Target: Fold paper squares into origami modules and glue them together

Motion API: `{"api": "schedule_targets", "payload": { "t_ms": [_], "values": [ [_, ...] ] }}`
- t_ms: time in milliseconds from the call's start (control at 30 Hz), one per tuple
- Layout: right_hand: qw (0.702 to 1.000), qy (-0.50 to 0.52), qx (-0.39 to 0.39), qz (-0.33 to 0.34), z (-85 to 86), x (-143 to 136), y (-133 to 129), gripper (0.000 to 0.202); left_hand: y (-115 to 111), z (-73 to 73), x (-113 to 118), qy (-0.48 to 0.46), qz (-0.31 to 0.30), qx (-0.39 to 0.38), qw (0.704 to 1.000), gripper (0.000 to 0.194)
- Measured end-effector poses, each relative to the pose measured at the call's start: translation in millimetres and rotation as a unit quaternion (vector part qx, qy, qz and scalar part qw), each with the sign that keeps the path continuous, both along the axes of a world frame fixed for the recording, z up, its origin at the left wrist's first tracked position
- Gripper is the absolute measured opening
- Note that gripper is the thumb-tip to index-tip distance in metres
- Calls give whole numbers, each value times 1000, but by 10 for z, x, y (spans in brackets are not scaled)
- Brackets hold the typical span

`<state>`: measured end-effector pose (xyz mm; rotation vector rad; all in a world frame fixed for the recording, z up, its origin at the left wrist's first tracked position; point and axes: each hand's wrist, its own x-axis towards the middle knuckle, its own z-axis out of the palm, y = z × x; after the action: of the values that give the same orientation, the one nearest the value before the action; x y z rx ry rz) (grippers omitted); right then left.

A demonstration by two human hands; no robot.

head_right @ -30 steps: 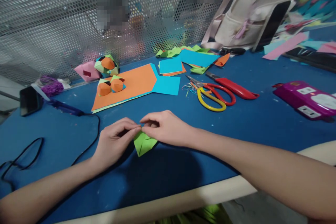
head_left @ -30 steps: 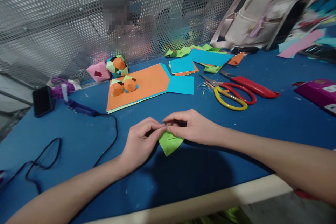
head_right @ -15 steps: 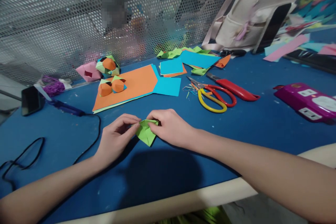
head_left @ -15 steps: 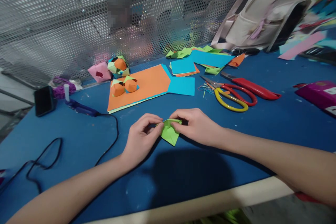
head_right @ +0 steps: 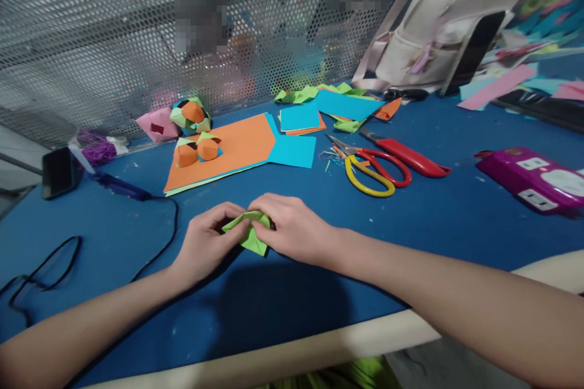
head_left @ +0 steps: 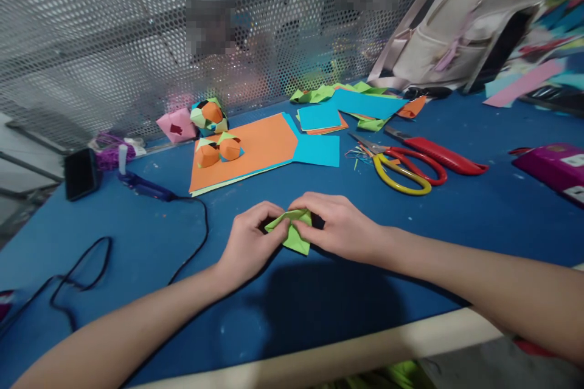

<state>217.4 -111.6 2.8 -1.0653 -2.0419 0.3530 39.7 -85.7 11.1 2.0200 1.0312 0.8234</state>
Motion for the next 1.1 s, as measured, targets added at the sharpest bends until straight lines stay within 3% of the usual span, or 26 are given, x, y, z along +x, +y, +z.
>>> {"api": "schedule_targets", "payload": {
  "t_ms": [233, 500, 667, 1100],
  "values": [
    [999, -16, -42, 1, 27, -12, -16, 16, -5, -27, 16, 20, 7, -8, 1000, 7],
    [999, -4, -39, -18, 45, 5, -6, 9, -5, -4, 12, 18, 5, -2, 1000, 12],
    [999, -40, -32, -1, 27, 22, -5, 18, 3, -18, 12, 21, 0, 2, 1000, 13],
    [998, 12, -55, -31, 17, 2, 15, 13, 30, -64, 3, -23, 8, -15, 1000, 11]
  ]
}}
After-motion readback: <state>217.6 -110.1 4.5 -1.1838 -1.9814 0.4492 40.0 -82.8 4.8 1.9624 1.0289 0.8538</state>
